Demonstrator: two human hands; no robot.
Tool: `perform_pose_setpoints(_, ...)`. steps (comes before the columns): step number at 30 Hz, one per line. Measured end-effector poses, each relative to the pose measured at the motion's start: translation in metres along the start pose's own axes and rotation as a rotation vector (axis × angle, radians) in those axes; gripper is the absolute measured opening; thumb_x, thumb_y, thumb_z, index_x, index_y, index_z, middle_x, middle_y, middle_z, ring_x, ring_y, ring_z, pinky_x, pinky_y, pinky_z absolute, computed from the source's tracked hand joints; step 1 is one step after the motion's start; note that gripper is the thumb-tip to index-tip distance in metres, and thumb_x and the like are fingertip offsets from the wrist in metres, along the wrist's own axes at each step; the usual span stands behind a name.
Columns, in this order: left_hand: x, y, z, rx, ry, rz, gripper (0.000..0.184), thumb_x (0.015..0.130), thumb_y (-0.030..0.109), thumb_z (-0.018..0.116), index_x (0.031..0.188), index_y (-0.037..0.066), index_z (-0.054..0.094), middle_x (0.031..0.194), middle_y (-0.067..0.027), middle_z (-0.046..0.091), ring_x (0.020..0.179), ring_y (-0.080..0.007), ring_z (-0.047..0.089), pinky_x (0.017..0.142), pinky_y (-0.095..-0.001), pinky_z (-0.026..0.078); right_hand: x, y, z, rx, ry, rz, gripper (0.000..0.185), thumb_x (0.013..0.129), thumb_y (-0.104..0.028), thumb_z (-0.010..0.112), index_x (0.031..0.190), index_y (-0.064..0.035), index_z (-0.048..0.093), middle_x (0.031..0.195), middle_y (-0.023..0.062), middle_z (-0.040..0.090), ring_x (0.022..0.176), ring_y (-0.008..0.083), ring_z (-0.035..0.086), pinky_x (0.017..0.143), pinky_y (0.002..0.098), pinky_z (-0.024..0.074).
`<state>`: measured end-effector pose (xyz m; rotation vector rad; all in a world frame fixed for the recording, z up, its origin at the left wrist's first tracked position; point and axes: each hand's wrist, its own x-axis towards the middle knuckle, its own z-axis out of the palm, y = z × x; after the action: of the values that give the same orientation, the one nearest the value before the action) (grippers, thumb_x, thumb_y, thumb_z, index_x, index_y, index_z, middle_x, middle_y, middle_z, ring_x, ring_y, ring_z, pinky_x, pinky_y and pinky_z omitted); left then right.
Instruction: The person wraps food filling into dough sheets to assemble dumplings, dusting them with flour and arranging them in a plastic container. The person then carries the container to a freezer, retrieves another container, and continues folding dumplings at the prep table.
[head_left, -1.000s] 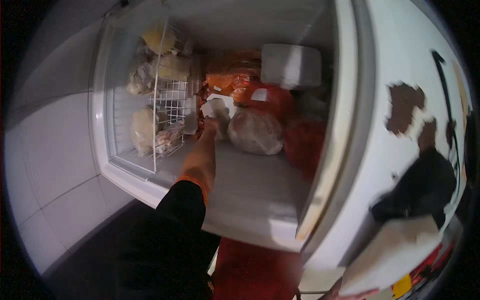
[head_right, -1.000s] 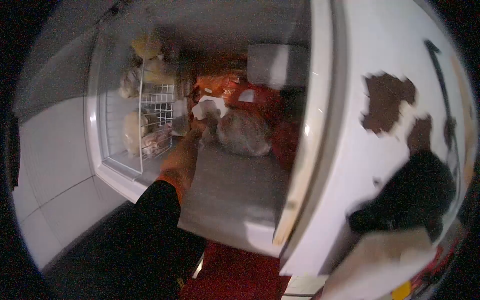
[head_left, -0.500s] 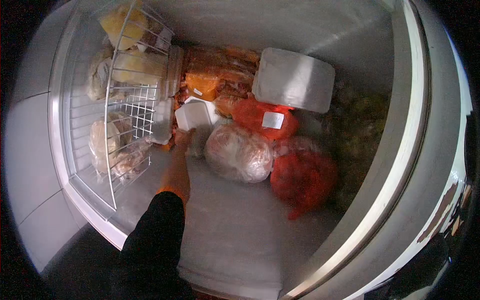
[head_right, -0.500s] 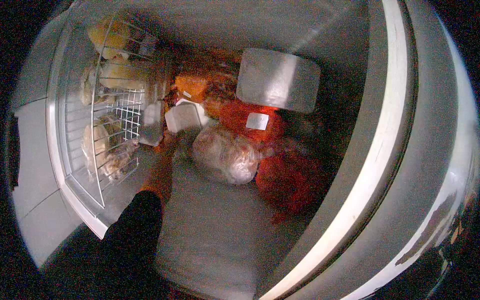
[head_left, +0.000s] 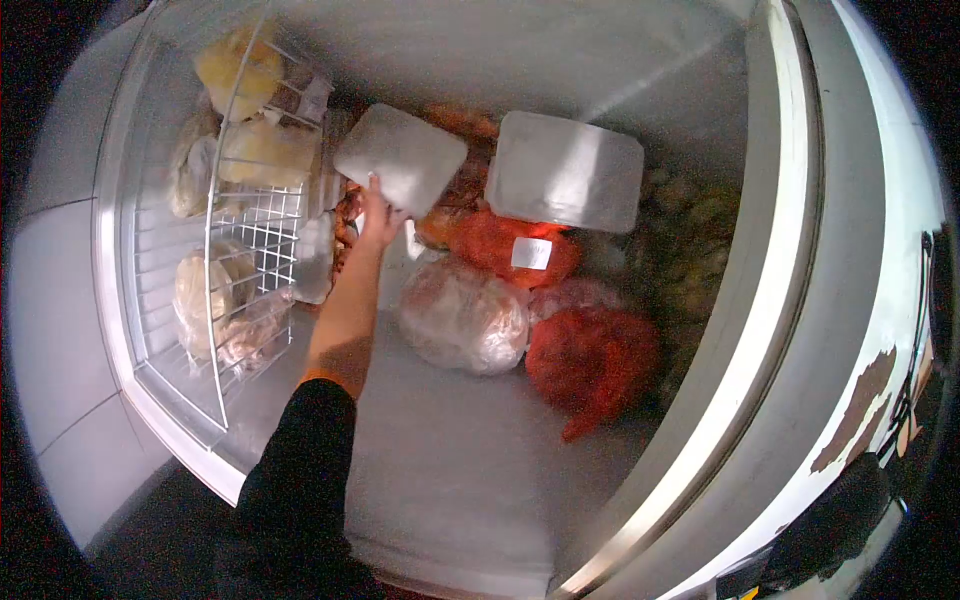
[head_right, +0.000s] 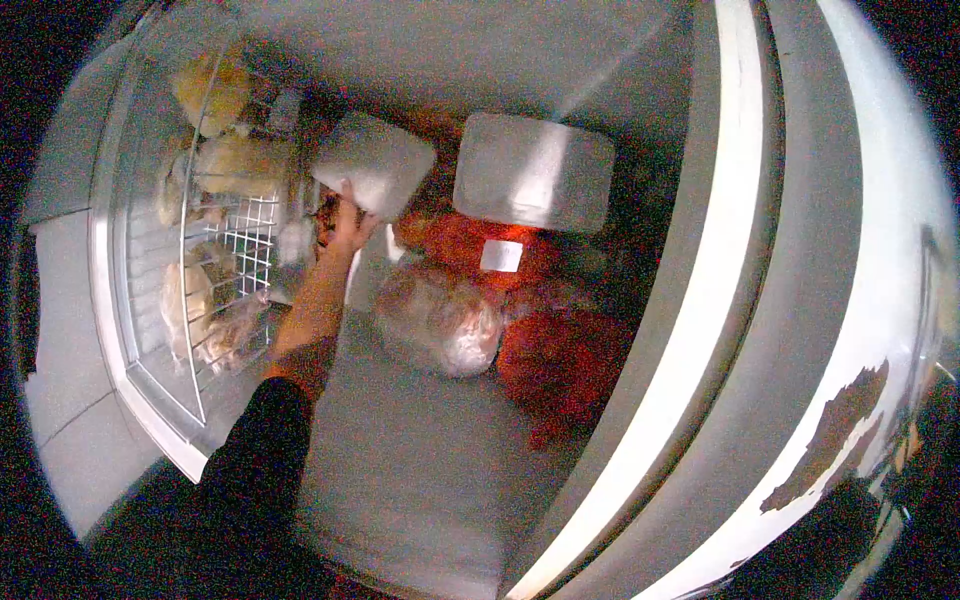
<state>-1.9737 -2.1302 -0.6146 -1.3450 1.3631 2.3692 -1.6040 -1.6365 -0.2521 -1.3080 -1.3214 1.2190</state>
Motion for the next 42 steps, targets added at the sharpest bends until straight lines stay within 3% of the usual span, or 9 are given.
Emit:
perform_pose_setpoints(11,-0.027,-0.013,0.022,0.568,0.005,-0.036,0.039,0.094,0.036,0.057,0.117,0.005,0.061,0.102,-0.0155,0.068,0.094,-0.0323,0.065,0.092,-0.0422,0.051,0.009,-0.048,-0.075,0.106,0.039,0.066,0.087,0.093,-0.068,0.037,0.153,-0.0077,0.022,0.156,0.0179,0.025,0.138,0.0426,0.032,0.110,0.0604,0.0334)
perform_pose_setpoints(14,-0.107,0.033,0.053,1.503,-0.241,0.680,0.032,0.094,0.028,0.057,0.119,0.009,0.064,0.106,-0.0167,0.070,0.099,-0.0327,0.067,0.095,-0.0396,0.049,0.010,-0.074,-0.125,0.288,-0.019,0.186,0.087,0.092,-0.068,0.036,0.153,-0.0080,0.021,0.156,0.0179,0.024,0.138,0.0427,0.032,0.110,0.0603,0.0337)
perform_pose_setpoints(17,-0.295,0.132,0.101,1.262,-0.197,0.769,0.028,0.096,0.023,0.055,0.116,0.007,0.066,0.104,-0.0173,0.070,0.098,-0.0273,0.068,0.086,-0.0355,0.051,0.007,-0.095,-0.162,0.752,-0.197,0.596,0.087,0.092,-0.069,0.036,0.153,-0.0083,0.021,0.156,0.0178,0.024,0.138,0.0429,0.032,0.110,0.0602,0.0339)
perform_pose_setpoints(21,-0.475,0.241,0.098,0.667,0.180,1.460,0.030,0.099,0.016,0.051,0.120,-0.004,0.059,0.108,-0.0157,0.064,0.087,-0.0207,0.061,0.079,-0.0341,0.050,0.000,-0.091,-0.221,0.138,-0.220,0.034,0.074,0.097,-0.061,0.029,0.153,-0.0123,0.024,0.157,0.0159,0.023,0.137,0.0381,0.034,0.111,0.0571,0.0333)
perform_pose_setpoints(27,-0.714,0.469,0.060,0.194,0.887,2.594,0.030,0.100,0.022,0.044,0.107,-0.006,0.055,0.109,-0.0215,0.058,0.097,-0.0305,0.061,0.084,-0.0407,0.052,0.001,-0.172,-0.241,0.584,-0.244,0.214,0.066,0.098,-0.053,0.036,0.148,-0.0102,0.032,0.151,0.0169,0.034,0.130,0.0364,0.045,0.105,0.0543,0.0431)
perform_pose_setpoints(32,-0.643,0.662,0.057,0.961,0.454,2.084,0.050,0.086,0.019,0.053,0.135,0.008,0.053,0.128,-0.0161,0.060,0.119,-0.0278,0.054,0.106,-0.0393,0.037,0.017,-0.201,-0.250,0.738,-0.311,0.207,0.068,0.096,-0.057,0.038,0.148,-0.0118,0.033,0.149,0.0126,0.036,0.135,0.0361,0.039,0.109,0.0556,0.0376)
perform_pose_setpoints(33,-0.669,0.639,0.084,1.158,0.784,2.202,0.048,0.087,0.022,0.053,0.134,0.015,0.056,0.124,-0.0132,0.061,0.117,-0.0247,0.055,0.101,-0.0398,0.041,0.018,-0.212,-0.246,0.750,-0.334,0.204,0.068,0.096,-0.057,0.038,0.148,-0.0118,0.033,0.149,0.0126,0.036,0.135,0.0361,0.039,0.109,0.0556,0.0376)
perform_pose_setpoints(36,-0.742,0.568,0.119,1.015,0.673,1.775,0.050,0.103,0.038,0.026,0.141,0.013,0.047,0.127,-0.0143,0.059,0.123,-0.0338,0.047,0.107,-0.0601,0.021,0.017,-0.236,-0.236,0.856,-0.390,0.203,0.068,0.099,-0.056,0.034,0.150,-0.0104,0.029,0.152,0.0130,0.033,0.134,0.0355,0.038,0.111,0.0540,0.0352)
perform_pose_setpoints(42,-0.744,0.438,0.057,0.240,0.666,1.705,0.063,0.083,0.015,0.064,0.142,0.007,0.043,0.139,-0.0209,0.042,0.122,-0.0325,0.049,0.100,-0.0420,0.046,0.022,-0.250,-0.233,0.885,-0.301,0.176,0.069,0.098,-0.056,0.037,0.149,-0.0104,0.029,0.152,0.0125,0.033,0.134,0.0361,0.038,0.111,0.0542,0.0343)
